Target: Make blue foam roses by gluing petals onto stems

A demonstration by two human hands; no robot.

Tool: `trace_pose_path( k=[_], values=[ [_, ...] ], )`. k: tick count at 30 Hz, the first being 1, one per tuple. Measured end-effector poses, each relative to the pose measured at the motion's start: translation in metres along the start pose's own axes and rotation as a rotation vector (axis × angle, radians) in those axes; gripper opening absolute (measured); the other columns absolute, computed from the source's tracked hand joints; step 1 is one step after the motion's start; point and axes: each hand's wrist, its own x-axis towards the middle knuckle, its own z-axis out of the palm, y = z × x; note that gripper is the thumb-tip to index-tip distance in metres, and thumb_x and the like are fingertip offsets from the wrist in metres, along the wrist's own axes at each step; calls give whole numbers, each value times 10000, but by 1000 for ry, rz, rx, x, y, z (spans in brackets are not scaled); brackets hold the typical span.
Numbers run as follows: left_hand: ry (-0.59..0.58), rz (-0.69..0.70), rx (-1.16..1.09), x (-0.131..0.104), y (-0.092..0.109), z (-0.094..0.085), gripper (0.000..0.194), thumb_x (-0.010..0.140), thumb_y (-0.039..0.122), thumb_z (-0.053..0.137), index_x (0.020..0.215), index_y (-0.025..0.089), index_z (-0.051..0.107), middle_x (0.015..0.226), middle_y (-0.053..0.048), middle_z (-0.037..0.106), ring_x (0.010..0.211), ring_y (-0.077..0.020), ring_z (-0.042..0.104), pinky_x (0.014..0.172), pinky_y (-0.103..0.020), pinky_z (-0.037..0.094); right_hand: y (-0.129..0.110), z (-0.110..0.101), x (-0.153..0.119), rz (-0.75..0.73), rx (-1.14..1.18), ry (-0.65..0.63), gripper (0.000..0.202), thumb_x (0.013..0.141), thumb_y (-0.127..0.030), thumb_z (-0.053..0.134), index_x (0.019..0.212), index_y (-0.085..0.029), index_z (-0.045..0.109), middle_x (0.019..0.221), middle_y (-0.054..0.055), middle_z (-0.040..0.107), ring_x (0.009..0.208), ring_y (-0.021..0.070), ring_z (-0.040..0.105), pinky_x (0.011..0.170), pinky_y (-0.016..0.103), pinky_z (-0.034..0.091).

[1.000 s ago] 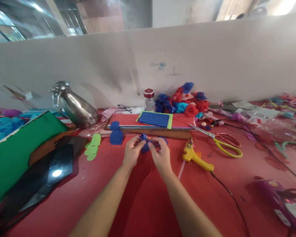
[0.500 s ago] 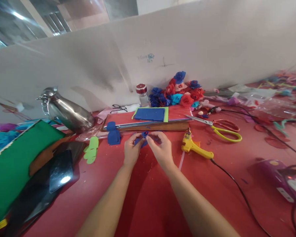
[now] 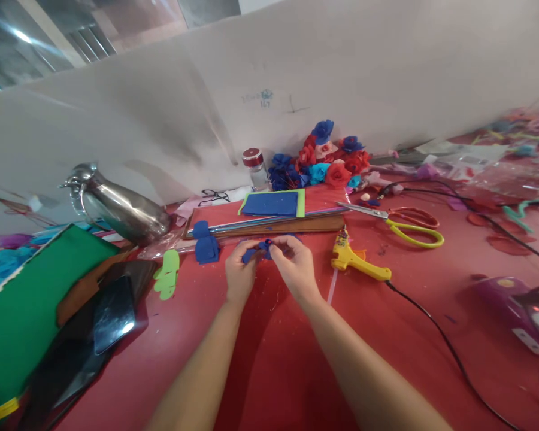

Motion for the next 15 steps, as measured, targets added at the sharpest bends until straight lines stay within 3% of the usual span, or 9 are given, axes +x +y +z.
trace_pose_path(
  k=[15],
  values=[
    [17, 36, 47, -1, 1, 0, 110, 698, 170, 623, 768, 224, 687, 822, -18, 678, 802, -175, 588, 792, -294, 445, -5, -1, 2, 23, 91, -35, 184, 663, -370, 637, 723, -204, 583, 658, -9, 617, 603, 127, 556, 600, 264, 454]
  ],
)
